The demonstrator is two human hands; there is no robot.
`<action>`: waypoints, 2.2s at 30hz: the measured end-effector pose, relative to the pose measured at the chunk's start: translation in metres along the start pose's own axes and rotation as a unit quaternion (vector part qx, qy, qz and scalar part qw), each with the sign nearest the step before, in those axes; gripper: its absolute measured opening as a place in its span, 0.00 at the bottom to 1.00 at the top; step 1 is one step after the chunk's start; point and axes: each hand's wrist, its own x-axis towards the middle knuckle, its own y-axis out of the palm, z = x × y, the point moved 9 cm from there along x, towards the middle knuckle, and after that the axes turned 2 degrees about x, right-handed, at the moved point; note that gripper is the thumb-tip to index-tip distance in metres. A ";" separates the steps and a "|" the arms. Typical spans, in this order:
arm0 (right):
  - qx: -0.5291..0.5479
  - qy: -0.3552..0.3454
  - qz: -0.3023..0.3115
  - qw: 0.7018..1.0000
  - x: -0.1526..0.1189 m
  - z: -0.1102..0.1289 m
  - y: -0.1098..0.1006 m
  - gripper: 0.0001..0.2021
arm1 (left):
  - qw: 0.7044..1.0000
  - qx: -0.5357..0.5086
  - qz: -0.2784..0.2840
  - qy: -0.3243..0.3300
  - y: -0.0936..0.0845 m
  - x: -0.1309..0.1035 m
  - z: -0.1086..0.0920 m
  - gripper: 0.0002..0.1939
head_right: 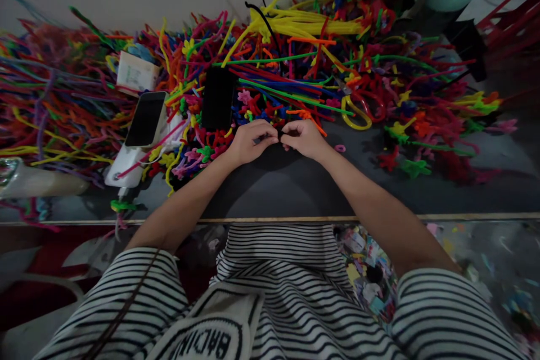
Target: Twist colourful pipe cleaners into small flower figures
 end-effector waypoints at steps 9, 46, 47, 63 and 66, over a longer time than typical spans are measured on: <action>-0.014 0.019 0.035 0.999 0.001 0.001 0.001 0.12 | 0.990 -0.094 0.003 -0.100 0.004 -0.006 0.024 0.28; -0.062 -0.114 -0.117 0.985 -0.014 0.028 -0.017 0.17 | 0.959 -0.161 -0.116 -0.201 0.004 -0.018 0.058 0.20; -0.072 -0.115 -0.118 0.984 -0.015 0.029 -0.017 0.16 | 0.957 -0.173 -0.113 -0.203 0.007 -0.019 0.060 0.20; -0.087 -0.114 -0.137 0.980 -0.018 0.029 -0.018 0.15 | 0.959 -0.172 -0.105 -0.200 0.009 -0.019 0.057 0.26; -0.045 -0.095 -0.153 0.983 -0.014 0.023 -0.021 0.21 | 0.955 -0.148 -0.147 -0.211 0.002 -0.022 0.061 0.25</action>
